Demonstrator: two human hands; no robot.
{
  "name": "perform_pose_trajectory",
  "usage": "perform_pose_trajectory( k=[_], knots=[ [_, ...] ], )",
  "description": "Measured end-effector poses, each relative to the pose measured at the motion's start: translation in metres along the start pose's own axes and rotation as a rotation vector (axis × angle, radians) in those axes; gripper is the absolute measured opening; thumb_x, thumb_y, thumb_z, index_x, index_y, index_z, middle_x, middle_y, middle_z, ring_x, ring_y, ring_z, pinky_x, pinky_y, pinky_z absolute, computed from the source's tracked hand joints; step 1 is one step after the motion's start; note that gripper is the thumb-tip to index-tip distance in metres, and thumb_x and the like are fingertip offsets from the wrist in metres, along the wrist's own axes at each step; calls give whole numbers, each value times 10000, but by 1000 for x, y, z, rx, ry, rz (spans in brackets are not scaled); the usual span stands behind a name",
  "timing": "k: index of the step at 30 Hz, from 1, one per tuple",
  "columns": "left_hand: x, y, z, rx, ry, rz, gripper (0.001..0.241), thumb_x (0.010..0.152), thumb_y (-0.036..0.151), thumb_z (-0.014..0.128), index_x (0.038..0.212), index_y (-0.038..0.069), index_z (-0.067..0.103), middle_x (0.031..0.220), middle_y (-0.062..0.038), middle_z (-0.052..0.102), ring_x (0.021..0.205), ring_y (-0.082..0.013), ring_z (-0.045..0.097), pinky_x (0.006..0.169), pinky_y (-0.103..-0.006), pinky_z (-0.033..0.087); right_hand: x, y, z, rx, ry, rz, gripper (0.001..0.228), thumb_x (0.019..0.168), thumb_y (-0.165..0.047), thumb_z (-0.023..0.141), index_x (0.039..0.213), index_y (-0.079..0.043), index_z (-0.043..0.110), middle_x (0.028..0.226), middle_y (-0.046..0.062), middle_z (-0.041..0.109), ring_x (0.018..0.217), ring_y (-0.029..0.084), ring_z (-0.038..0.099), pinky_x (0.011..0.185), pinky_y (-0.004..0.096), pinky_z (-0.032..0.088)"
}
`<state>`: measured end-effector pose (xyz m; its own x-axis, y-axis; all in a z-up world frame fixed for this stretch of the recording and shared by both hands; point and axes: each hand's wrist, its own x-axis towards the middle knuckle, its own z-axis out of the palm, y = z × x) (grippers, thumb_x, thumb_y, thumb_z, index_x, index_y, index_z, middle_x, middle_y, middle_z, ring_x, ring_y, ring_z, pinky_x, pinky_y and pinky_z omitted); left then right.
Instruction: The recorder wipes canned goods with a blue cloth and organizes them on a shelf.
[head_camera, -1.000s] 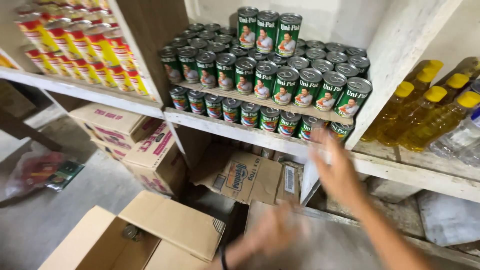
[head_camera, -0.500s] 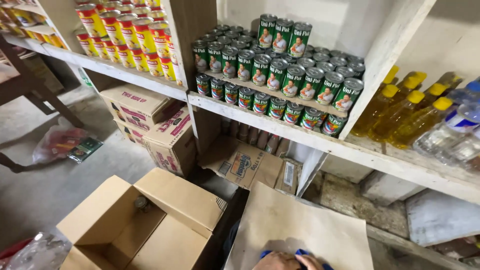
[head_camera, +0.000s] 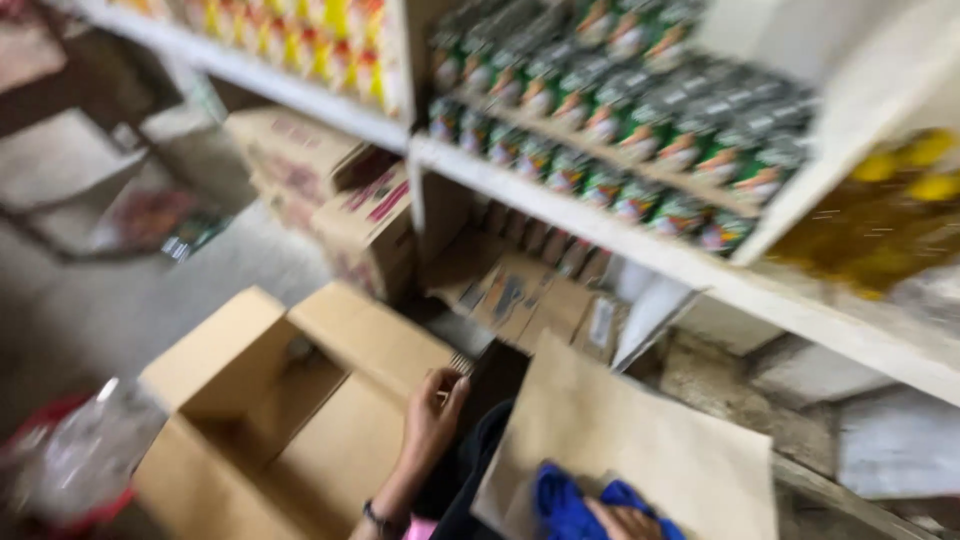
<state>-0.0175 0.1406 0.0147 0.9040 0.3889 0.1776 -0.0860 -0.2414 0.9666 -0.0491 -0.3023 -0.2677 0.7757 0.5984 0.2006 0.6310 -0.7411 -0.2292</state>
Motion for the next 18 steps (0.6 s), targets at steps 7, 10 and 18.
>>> perform_pose_trajectory(
  k=[7, 10, 18],
  knots=[
    [-57, -105, -22, 78, -240, -362, 226, 956, 241, 703, 1063, 43, 696, 876, -57, 687, 730, -162, 620, 691, -298, 554, 46, -43, -95, 233, 43, -57, 721, 702, -441, 771, 1308, -82, 618, 1030, 158, 767, 906, 340, 763, 835, 432, 605],
    [-75, -132, -14, 40, -215, -437, 228, 948, 219, 725, 1044, 14, 699, 824, -61, 679, 681, -163, 605, 648, -305, 548, 41, -59, -97, 224, -35, 144, 649, 690, -358, 708, 1249, -27, 688, 1045, 170, 783, 960, 343, 759, 1055, 460, 547],
    [-57, -201, -24, -53, 21, -416, 182, 910, 227, 778, 1047, 109, 754, 952, -126, 751, 950, -254, 717, 860, -399, 552, 80, -76, -18, 352, 171, 795, 473, 846, -351, 889, 996, 75, 747, 858, 220, 710, 635, 334, 651, 731, 402, 568]
  ],
)
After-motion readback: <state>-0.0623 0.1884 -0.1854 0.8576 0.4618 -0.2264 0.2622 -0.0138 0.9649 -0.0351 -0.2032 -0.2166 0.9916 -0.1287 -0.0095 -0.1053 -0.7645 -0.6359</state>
